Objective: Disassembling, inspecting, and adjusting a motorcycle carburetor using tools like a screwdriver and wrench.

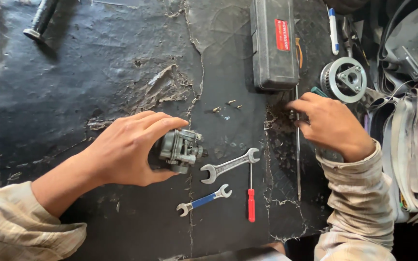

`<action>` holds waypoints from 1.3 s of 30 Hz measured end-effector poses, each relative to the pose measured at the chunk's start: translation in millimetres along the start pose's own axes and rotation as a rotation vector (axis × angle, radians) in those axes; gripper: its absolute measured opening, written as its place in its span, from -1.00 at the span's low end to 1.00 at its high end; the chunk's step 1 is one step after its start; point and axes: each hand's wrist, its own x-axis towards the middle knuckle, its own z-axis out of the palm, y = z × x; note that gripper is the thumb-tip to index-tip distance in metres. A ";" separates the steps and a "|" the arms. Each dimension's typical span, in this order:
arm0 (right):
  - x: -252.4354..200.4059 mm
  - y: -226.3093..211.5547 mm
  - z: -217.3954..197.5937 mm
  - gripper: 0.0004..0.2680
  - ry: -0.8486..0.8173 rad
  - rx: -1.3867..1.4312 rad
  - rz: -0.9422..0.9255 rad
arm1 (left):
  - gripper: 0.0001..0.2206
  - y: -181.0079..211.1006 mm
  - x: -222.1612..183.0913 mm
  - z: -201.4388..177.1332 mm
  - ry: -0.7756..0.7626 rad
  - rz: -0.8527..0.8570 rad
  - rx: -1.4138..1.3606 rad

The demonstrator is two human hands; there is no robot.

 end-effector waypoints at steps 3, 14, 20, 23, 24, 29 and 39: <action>-5.7 -2.2 8.1 -0.76 0.077 0.072 -0.040 | -0.29 0.1 -0.1 0.5 0.003 0.017 0.017; -4.2 -17.1 22.7 -0.86 0.343 0.092 -0.109 | -0.29 1.5 0.3 -0.2 -0.011 -0.007 0.034; 8.0 -72.4 49.6 -0.82 0.425 0.850 -0.214 | -0.25 4.4 3.3 0.8 -0.017 0.018 0.046; 17.4 -81.0 60.8 -0.85 0.466 0.773 -0.205 | -0.27 6.5 2.1 1.6 -0.024 -0.016 0.068; 19.3 -82.3 60.8 -0.84 0.523 0.715 -0.255 | -0.26 6.4 1.9 1.6 -0.024 -0.017 0.068; 20.4 -84.1 60.6 -0.82 0.587 0.603 -0.327 | -0.27 5.3 2.6 2.6 -0.018 -0.004 0.060; 13.5 -84.8 55.9 -0.76 0.584 0.659 -0.278 | -0.28 2.6 0.5 1.6 -0.018 0.009 0.063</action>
